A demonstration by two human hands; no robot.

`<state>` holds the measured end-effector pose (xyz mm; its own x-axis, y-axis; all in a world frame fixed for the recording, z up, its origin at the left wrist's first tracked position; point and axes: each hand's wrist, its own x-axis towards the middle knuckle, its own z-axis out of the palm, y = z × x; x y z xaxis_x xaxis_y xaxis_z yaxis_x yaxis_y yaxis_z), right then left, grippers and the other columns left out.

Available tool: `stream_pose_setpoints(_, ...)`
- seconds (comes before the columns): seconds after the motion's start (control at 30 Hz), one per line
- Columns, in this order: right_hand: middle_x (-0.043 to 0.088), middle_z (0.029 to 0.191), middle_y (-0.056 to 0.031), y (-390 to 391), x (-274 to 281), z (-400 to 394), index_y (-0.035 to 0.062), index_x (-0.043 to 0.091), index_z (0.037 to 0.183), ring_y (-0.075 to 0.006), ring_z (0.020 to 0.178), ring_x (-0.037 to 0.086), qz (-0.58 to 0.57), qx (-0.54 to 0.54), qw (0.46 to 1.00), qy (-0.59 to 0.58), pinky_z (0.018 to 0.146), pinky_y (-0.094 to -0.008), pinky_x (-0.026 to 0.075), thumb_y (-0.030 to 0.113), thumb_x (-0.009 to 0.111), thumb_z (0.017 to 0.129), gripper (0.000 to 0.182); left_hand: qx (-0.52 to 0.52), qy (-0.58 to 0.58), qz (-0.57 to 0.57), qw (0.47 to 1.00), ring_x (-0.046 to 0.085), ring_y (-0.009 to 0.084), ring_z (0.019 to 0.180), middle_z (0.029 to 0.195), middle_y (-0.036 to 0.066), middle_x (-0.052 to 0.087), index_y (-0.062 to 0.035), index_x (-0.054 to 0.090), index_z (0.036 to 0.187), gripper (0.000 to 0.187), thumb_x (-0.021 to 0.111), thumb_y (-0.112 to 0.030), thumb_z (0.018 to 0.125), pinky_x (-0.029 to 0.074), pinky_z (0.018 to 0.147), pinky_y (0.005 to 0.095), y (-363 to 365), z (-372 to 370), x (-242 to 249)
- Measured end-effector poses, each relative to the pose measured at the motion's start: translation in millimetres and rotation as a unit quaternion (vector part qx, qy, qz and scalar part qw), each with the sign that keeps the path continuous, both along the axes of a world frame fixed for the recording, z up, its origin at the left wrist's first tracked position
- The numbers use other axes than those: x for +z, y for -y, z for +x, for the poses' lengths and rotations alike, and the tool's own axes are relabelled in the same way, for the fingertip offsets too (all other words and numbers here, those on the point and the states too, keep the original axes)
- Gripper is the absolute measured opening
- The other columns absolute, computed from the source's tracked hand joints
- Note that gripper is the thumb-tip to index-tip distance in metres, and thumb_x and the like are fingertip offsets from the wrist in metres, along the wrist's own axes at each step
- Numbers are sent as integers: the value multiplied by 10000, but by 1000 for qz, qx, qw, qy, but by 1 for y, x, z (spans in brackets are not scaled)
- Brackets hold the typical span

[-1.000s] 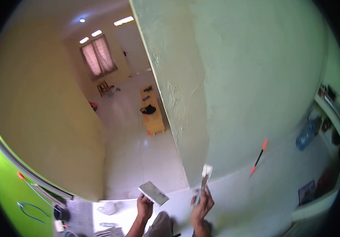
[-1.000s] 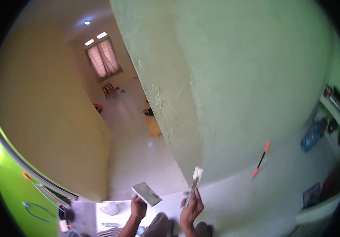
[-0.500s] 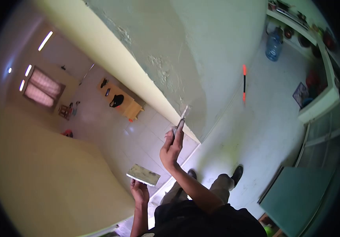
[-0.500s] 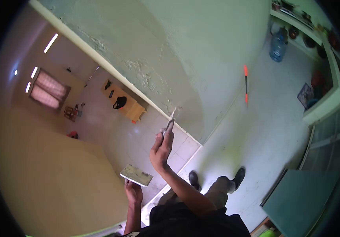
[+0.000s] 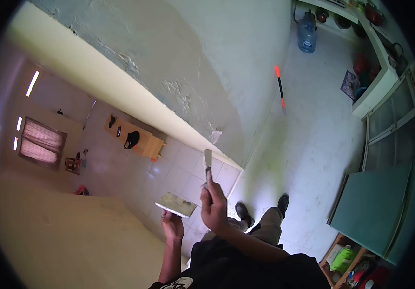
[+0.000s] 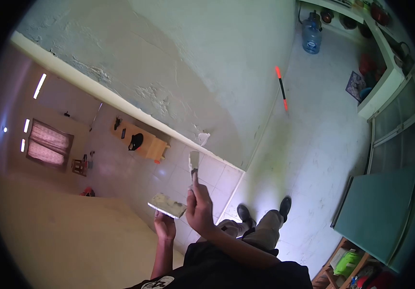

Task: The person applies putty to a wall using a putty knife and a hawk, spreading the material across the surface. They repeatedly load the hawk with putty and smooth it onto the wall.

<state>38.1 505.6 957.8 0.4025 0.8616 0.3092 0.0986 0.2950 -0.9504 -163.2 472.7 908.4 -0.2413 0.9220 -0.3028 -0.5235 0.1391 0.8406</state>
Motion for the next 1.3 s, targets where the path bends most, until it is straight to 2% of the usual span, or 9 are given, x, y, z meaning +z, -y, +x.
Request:
stream_pose_setpoints(0.1, 542, 888, -50, -1, -9, 19, -65, 354, 1525, -93, 696, 498, -1, -46, 992, -113, 643, -251, 460, 28, 447, 1058, 485, -26, 6, 13, 1000, 599, 250, 1202, 1303, 102, 625, -14, 528, 1348, 358, 513, -87, 997, 448, 1084, 440, -3, 3, -1)
stream_pose_setpoints(0.13, 534, 895, -35, -12, -8, 23, -31, 341, 1545, -87, 683, 473, -9, -49, 976, -211, 622, -255, 448, 47, 436, 1074, 487, -29, 7, 16, 999, 600, 249, 1199, 1296, 102, 628, -14, 534, 1338, 349, 514, -86, 997, 449, 1082, 438, -5, 7, 3)
stream_pose_setpoints(0.2, 535, 920, -35, -30, -18, 23, 26, 343, 1556, -84, 661, 465, -46, -27, 953, -298, 590, -254, 431, 95, 420, 1094, 473, -37, 5, 21, 999, 604, 249, 1193, 1282, 102, 635, -12, 546, 1319, 332, 516, -84, 997, 452, 1077, 435, -8, 10, 14)
stream_pose_setpoints(0.3, 541, 950, -43, -46, -23, 9, 76, 352, 1549, -88, 640, 463, 24, -30, 899, -437, 570, -266, 430, 150, 404, 1109, 450, -45, -2, 31, 999, 602, 247, 1195, 1274, 102, 639, -11, 562, 1299, 320, 518, -75, 989, 447, 1081, 431, -7, 8, 21)
stream_pose_setpoints(0.43, 540, 950, -48, -70, -19, -21, 95, 361, 1533, -102, 649, 478, 48, -57, 880, -468, 580, -293, 458, 184, 409, 1113, 433, -53, -19, 39, 998, 603, 246, 1193, 1282, 101, 637, -12, 561, 1297, 321, 525, -81, 985, 445, 1079, 431, -11, 3, 18)
stream_pose_setpoints(0.67, 519, 935, -19, -99, -29, -29, 92, 320, 1570, -90, 660, 463, 79, -98, 879, -461, 582, -275, 442, 176, 410, 1113, 473, -30, -51, 41, 997, 606, 243, 1186, 1285, 98, 635, -16, 552, 1320, 349, 546, -98, 981, 460, 1055, 432, -4, -18, 4)
stream_pose_setpoints(0.87, 487, 882, 1, -88, -39, -22, 98, 332, 1585, -65, 629, 430, 56, -106, 907, -403, 549, -247, 410, 134, 416, 1105, 489, -24, -41, 39, 998, 610, 248, 1179, 1288, 98, 633, -16, 545, 1332, 364, 550, -93, 976, 473, 1044, 429, -4, -9, -7)
stream_pose_setpoints(1.07, 473, 858, 11, -73, -19, -12, 89, 322, 1588, -57, 601, 411, 81, -74, 905, -410, 532, -240, 399, 104, 410, 1102, 494, -33, -28, 30, 999, 610, 249, 1175, 1290, 100, 630, -12, 523, 1356, 391, 540, -82, 972, 478, 1040, 424, -6, -11, -11)
stream_pose_setpoints(1.3, 451, 797, 22, -66, 17, 1, 49, 270, 1597, -39, 597, 403, 68, -60, 951, -294, 525, -217, 388, 84, 415, 1096, 522, -50, -23, 60, 997, 606, 260, 1181, 1297, 103, 623, -10, 514, 1370, 408, 522, -82, 969, 475, 1047, 427, -6, -9, -3)
